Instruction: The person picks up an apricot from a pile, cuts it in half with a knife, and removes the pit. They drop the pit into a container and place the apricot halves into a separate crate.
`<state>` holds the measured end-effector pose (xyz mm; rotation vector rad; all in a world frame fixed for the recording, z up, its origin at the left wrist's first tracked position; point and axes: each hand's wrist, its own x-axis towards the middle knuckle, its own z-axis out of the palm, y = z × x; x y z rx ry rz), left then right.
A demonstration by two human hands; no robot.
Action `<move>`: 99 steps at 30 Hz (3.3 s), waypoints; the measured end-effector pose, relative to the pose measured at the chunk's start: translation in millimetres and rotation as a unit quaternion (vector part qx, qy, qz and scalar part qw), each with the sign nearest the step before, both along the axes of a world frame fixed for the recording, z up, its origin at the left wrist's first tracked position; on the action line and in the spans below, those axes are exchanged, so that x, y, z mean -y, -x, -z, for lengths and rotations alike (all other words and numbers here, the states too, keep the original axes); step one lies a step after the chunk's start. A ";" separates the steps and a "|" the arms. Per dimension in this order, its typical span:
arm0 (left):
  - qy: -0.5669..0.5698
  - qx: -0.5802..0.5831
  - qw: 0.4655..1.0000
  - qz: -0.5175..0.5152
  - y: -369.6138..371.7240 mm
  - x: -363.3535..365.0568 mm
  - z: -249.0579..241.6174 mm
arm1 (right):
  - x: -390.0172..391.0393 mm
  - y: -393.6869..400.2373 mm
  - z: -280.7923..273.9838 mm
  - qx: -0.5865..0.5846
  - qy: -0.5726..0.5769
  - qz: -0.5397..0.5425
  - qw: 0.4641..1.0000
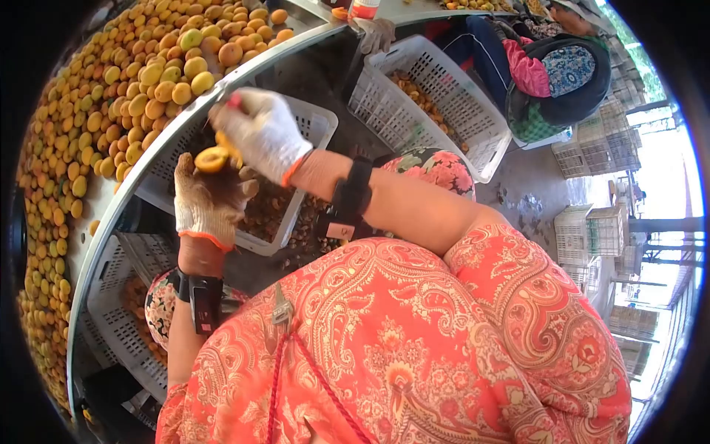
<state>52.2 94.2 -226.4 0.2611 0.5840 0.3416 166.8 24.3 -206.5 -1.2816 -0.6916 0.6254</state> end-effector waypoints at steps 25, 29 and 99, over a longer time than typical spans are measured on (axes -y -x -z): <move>0.023 0.058 0.993 0.101 17.4 8.5 -24.4 | -11.6 -2.9 -45.8 -0.203 -0.163 -0.116 0.959; 0.012 0.075 0.989 0.128 18.4 9.3 -24.0 | -5.7 -1.9 -58.8 -0.188 -0.122 -0.154 0.962; -0.249 0.055 0.952 0.167 22.5 10.7 -21.7 | 4.0 -35.5 -75.0 -0.110 -0.132 -0.031 0.985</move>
